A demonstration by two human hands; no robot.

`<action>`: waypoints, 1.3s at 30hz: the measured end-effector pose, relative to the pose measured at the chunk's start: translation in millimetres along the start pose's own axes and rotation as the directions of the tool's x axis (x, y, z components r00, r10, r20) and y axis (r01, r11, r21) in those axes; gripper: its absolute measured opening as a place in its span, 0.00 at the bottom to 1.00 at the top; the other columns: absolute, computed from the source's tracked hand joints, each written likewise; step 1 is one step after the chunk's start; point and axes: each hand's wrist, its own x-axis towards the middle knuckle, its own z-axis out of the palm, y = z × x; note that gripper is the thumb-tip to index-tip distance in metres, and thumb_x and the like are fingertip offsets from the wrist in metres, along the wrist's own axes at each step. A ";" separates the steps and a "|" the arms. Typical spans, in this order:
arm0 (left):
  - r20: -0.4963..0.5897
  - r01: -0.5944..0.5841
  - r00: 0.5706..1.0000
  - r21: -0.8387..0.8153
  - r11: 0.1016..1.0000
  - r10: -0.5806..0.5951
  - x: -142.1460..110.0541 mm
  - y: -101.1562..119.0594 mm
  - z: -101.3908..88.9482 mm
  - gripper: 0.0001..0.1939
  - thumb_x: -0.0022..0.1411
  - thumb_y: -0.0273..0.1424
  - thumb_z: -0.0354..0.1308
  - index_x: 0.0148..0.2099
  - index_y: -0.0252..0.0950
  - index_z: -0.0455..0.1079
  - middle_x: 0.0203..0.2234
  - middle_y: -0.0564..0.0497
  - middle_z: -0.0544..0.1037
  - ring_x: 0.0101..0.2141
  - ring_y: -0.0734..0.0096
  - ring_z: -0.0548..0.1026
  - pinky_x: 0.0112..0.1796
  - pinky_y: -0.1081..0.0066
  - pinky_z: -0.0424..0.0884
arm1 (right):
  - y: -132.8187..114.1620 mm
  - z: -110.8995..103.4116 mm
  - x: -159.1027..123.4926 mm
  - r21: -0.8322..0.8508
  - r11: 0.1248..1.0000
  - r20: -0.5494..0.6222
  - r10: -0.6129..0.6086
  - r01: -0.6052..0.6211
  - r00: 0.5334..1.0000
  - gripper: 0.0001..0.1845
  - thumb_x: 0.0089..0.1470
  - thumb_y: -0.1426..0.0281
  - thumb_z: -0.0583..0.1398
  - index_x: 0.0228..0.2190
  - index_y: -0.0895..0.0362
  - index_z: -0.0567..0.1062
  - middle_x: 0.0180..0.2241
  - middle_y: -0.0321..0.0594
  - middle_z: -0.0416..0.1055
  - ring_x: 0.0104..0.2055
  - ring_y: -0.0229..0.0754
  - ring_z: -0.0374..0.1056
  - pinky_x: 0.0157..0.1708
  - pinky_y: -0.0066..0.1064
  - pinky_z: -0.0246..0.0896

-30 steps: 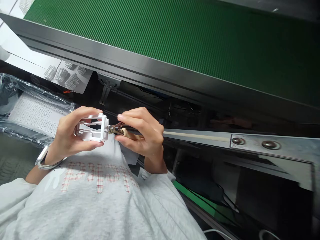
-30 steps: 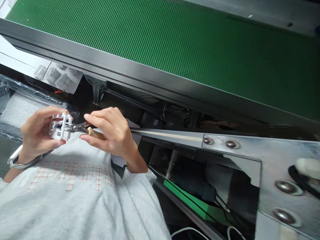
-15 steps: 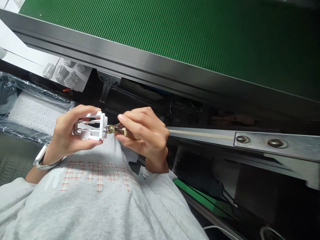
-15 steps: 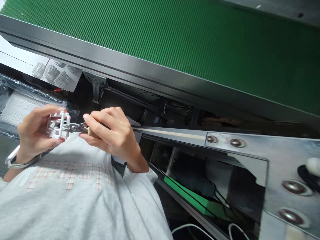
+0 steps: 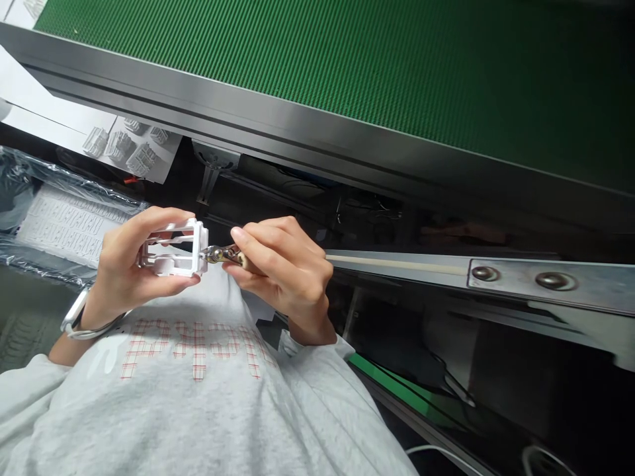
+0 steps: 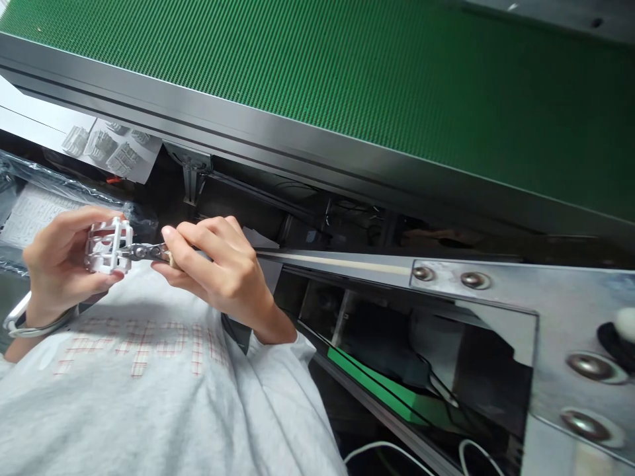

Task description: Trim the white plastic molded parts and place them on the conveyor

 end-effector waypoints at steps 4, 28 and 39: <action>-0.001 0.001 1.000 0.029 1.000 -0.001 -0.3 1.4 -3.8 0.32 0.58 0.43 0.72 0.63 0.44 0.71 0.43 0.48 0.81 0.37 0.67 0.80 0.35 0.73 0.79 | -5.2 -0.6 0.8 -0.016 0.999 0.015 0.030 -0.030 0.999 0.15 0.63 0.68 0.64 0.50 0.59 0.75 0.38 0.45 0.81 0.38 0.44 0.72 0.37 0.38 0.70; 0.062 0.054 0.996 0.037 0.998 -0.057 -6.3 9.0 -9.3 0.30 0.60 0.45 0.70 0.62 0.45 0.70 0.44 0.48 0.80 0.36 0.66 0.79 0.34 0.70 0.79 | -6.1 14.0 -5.8 0.087 0.996 -0.108 0.010 -0.001 0.994 0.11 0.66 0.64 0.61 0.46 0.56 0.76 0.31 0.39 0.79 0.30 0.38 0.70 0.29 0.31 0.65; 0.012 -0.047 0.999 0.024 0.999 0.047 -3.9 -2.3 -11.7 0.40 0.52 0.56 0.71 0.63 0.44 0.72 0.38 0.49 0.77 0.32 0.67 0.72 0.27 0.65 0.69 | 1.3 11.4 -7.5 -0.015 0.998 -0.066 0.068 -0.069 0.995 0.09 0.63 0.67 0.64 0.44 0.56 0.76 0.33 0.40 0.80 0.31 0.39 0.71 0.31 0.32 0.68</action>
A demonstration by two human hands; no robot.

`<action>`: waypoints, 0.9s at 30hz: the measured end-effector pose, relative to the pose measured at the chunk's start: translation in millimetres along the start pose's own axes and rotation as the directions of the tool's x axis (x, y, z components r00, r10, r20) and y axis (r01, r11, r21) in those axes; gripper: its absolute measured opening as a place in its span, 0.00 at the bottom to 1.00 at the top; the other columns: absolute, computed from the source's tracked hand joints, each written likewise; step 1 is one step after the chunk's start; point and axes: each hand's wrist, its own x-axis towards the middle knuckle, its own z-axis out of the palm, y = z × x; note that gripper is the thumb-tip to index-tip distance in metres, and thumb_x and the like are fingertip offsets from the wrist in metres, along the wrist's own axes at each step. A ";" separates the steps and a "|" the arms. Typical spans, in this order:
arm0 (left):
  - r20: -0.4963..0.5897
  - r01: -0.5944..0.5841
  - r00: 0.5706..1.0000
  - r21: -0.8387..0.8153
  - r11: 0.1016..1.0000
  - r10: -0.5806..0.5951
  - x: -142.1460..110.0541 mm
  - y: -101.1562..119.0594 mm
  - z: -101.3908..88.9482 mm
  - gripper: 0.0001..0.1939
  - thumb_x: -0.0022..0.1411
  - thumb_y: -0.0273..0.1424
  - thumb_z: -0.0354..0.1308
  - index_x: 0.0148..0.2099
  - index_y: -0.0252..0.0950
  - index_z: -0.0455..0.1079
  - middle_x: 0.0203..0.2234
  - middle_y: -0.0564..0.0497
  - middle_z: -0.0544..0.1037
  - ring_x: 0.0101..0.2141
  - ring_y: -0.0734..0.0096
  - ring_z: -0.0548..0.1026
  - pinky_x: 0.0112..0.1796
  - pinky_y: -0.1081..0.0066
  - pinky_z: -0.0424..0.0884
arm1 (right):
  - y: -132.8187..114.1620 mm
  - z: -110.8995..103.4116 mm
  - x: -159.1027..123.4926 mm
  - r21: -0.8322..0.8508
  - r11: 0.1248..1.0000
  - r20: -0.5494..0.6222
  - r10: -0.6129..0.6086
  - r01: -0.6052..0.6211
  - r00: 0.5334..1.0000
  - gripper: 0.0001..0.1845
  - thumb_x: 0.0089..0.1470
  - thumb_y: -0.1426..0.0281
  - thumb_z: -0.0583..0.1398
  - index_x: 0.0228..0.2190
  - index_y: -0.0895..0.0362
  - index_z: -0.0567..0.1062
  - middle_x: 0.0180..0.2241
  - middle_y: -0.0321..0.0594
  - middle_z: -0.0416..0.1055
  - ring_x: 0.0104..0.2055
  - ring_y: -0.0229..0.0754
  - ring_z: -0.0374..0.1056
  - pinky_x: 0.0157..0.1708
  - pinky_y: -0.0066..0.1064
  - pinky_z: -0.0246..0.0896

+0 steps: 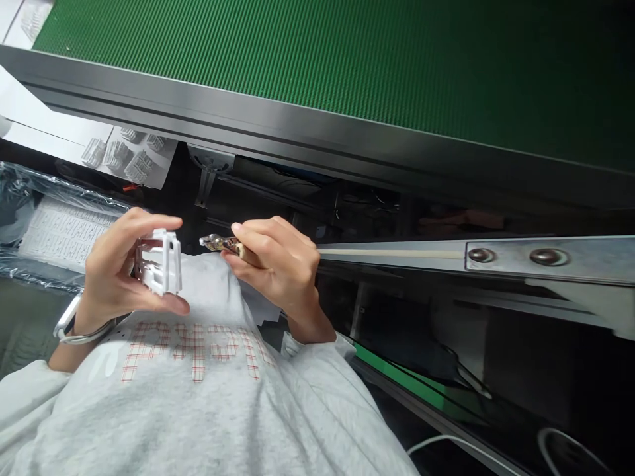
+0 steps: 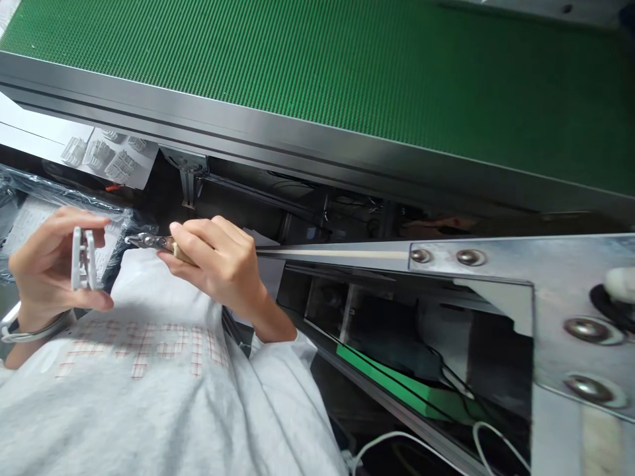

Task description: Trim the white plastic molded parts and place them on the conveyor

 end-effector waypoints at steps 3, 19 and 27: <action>-0.015 -0.191 0.981 0.036 0.981 0.191 4.5 1.0 3.5 0.35 0.57 0.46 0.73 0.63 0.41 0.72 0.41 0.48 0.79 0.35 0.65 0.76 0.31 0.61 0.70 | -0.5 0.4 -0.7 -0.048 0.999 0.032 0.010 -0.009 0.999 0.09 0.62 0.67 0.65 0.44 0.57 0.76 0.33 0.41 0.80 0.31 0.39 0.71 0.31 0.32 0.67; -0.167 0.024 0.984 0.457 0.889 0.059 1.7 -22.9 6.3 0.33 0.59 0.49 0.71 0.62 0.45 0.69 0.45 0.51 0.80 0.44 0.59 0.78 0.42 0.54 0.76 | -7.9 -1.0 1.1 -0.086 0.984 0.076 0.160 -0.154 0.984 0.11 0.64 0.64 0.61 0.45 0.57 0.73 0.36 0.43 0.77 0.35 0.43 0.73 0.35 0.37 0.72; -0.135 0.001 0.988 0.458 0.889 0.069 2.8 -20.0 17.9 0.37 0.61 0.47 0.70 0.68 0.47 0.66 0.49 0.48 0.79 0.44 0.58 0.75 0.43 0.57 0.75 | -21.8 -5.5 4.2 -0.170 0.963 0.178 0.238 -0.208 0.955 0.13 0.65 0.64 0.58 0.44 0.60 0.75 0.33 0.42 0.72 0.32 0.42 0.68 0.32 0.34 0.68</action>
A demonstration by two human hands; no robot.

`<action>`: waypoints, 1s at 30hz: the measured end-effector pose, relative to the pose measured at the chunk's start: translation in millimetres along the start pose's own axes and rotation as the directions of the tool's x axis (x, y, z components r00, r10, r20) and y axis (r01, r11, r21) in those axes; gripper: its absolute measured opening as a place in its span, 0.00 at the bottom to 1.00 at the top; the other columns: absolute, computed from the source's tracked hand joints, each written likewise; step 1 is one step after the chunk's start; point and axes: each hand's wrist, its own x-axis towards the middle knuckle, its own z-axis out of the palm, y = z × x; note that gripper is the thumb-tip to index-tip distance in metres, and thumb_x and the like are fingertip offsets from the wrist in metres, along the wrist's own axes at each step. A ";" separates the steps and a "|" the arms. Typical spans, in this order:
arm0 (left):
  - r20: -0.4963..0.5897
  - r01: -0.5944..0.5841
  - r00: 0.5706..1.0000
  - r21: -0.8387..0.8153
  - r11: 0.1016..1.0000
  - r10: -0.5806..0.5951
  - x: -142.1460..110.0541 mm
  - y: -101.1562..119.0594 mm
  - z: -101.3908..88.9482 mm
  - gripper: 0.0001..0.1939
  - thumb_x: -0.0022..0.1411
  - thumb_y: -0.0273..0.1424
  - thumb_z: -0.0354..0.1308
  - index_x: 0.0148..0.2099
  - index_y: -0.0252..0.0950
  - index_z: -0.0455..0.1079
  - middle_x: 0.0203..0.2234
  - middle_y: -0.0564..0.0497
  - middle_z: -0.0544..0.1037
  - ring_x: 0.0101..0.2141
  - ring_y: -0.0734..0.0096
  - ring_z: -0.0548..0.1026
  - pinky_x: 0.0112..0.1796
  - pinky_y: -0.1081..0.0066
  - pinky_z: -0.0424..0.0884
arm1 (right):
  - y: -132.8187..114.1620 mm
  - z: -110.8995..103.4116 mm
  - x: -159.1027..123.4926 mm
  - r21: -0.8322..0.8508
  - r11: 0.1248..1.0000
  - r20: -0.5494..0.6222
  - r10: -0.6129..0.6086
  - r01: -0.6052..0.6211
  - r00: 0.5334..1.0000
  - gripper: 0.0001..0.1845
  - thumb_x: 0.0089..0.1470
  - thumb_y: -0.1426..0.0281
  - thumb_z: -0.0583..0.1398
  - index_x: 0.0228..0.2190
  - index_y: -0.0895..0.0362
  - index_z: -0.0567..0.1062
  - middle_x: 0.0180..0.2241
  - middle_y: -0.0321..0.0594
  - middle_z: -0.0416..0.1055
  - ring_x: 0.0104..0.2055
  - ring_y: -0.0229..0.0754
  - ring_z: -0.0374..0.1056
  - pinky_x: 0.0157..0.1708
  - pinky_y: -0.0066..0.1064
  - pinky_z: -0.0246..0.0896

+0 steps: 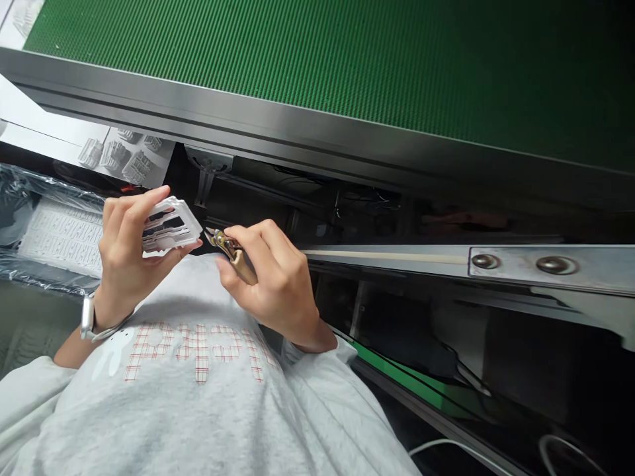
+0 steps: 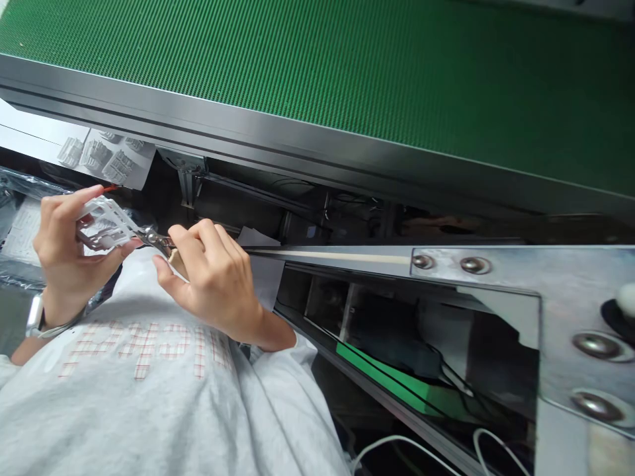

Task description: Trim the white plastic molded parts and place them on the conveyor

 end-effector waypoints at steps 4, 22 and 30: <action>-0.020 -0.005 1.000 0.077 0.997 0.006 -0.7 5.1 2.4 0.36 0.62 0.38 0.70 0.69 0.46 0.64 0.49 0.49 0.78 0.45 0.60 0.74 0.45 0.58 0.73 | -2.6 2.0 -0.1 -0.075 0.997 0.022 -0.014 0.016 1.000 0.16 0.64 0.68 0.54 0.47 0.64 0.75 0.32 0.44 0.71 0.32 0.43 0.68 0.31 0.35 0.70; -0.076 -0.038 0.995 0.254 0.966 0.059 1.6 11.1 7.4 0.30 0.61 0.33 0.68 0.64 0.33 0.70 0.42 0.43 0.79 0.40 0.62 0.70 0.47 0.66 0.66 | -7.3 4.7 1.7 0.025 1.000 -0.091 0.007 -0.004 0.996 0.11 0.61 0.70 0.64 0.44 0.60 0.73 0.36 0.46 0.81 0.34 0.42 0.76 0.31 0.31 0.73; -0.084 -0.015 0.996 0.246 0.969 0.037 0.6 11.1 8.3 0.29 0.62 0.33 0.68 0.64 0.35 0.70 0.42 0.44 0.79 0.40 0.62 0.70 0.47 0.66 0.66 | -7.4 5.7 2.0 0.040 0.999 -0.106 0.010 -0.006 0.994 0.10 0.60 0.71 0.65 0.43 0.62 0.75 0.35 0.46 0.82 0.33 0.41 0.76 0.32 0.31 0.75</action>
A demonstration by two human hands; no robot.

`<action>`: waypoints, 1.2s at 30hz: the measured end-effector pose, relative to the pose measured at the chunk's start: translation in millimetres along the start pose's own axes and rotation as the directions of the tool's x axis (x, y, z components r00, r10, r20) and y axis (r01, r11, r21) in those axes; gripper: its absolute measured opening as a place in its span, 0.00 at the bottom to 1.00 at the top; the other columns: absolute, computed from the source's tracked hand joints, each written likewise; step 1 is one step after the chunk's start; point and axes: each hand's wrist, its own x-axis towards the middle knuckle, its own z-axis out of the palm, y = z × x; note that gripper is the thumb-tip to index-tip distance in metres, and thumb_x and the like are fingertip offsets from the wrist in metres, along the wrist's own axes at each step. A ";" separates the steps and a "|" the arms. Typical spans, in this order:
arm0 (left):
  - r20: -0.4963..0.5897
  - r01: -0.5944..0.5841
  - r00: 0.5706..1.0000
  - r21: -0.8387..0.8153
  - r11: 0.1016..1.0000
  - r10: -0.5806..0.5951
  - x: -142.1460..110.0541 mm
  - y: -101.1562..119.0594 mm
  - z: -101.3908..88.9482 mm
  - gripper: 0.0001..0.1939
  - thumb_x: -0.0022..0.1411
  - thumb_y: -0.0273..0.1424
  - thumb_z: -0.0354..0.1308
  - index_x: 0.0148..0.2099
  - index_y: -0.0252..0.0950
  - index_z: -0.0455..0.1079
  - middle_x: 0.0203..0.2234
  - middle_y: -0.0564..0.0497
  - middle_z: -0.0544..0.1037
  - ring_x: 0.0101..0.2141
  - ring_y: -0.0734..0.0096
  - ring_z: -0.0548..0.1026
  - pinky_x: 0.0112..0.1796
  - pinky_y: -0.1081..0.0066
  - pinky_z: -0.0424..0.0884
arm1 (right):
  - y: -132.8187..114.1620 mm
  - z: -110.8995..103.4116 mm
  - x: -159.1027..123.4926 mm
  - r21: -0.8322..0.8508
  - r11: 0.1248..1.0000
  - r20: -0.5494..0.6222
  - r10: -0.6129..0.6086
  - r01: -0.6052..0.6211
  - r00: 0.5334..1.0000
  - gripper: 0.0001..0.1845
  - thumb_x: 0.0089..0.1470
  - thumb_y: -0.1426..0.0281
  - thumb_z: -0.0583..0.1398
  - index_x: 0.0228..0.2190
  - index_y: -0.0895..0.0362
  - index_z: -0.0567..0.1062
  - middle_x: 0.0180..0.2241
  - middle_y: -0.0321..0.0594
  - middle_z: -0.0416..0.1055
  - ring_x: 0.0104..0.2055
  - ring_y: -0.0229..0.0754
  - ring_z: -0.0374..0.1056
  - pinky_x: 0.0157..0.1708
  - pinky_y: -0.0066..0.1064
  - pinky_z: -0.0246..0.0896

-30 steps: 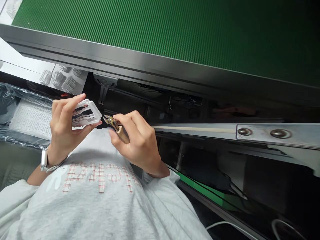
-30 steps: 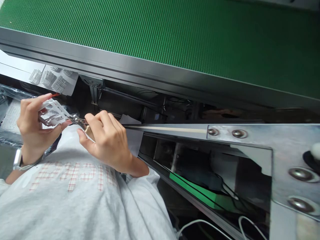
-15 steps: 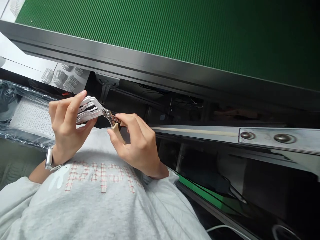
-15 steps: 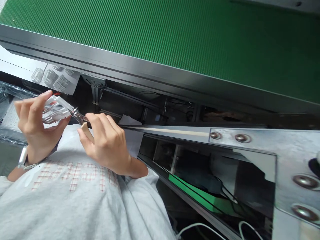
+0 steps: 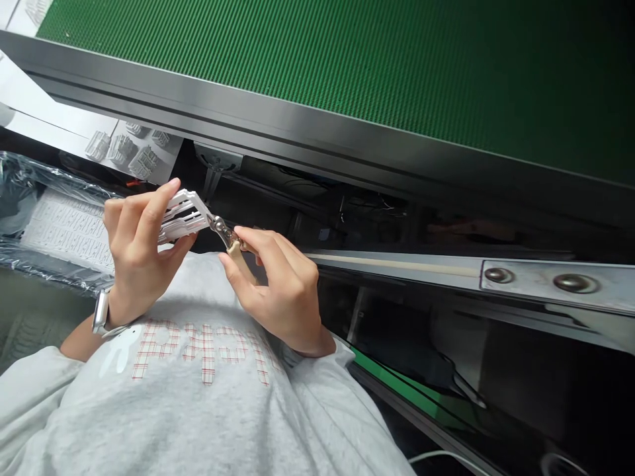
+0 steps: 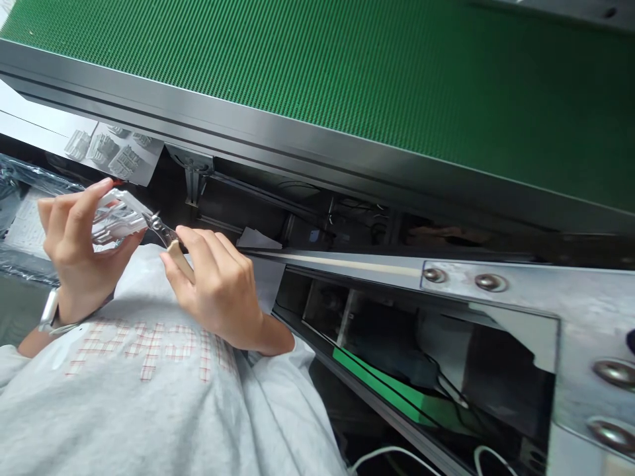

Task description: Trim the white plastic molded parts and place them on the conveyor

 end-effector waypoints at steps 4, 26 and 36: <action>0.003 -0.001 1.000 -0.006 1.000 0.001 -0.1 -0.6 -0.5 0.28 0.61 0.32 0.69 0.63 0.32 0.71 0.42 0.43 0.79 0.40 0.62 0.70 0.47 0.66 0.66 | -0.6 0.5 0.7 0.011 1.000 0.009 0.004 -0.004 1.000 0.11 0.60 0.72 0.65 0.43 0.64 0.75 0.36 0.47 0.82 0.34 0.42 0.76 0.32 0.31 0.75; 0.051 0.052 0.998 -0.093 0.994 -0.048 3.8 -6.0 -2.3 0.29 0.62 0.34 0.68 0.64 0.39 0.68 0.42 0.47 0.79 0.40 0.64 0.72 0.45 0.66 0.68 | -0.4 0.3 -0.1 0.222 0.955 -0.001 0.202 -0.196 0.979 0.12 0.59 0.69 0.67 0.45 0.55 0.77 0.36 0.38 0.82 0.29 0.37 0.75 0.30 0.29 0.75; 0.036 0.055 0.998 -0.091 0.994 -0.052 5.3 -3.7 -3.3 0.28 0.60 0.31 0.69 0.62 0.39 0.71 0.42 0.46 0.80 0.40 0.63 0.71 0.45 0.66 0.69 | -2.1 0.7 3.4 0.073 0.996 -0.029 0.051 -0.049 0.998 0.12 0.57 0.71 0.67 0.44 0.57 0.77 0.38 0.44 0.83 0.35 0.43 0.79 0.35 0.33 0.77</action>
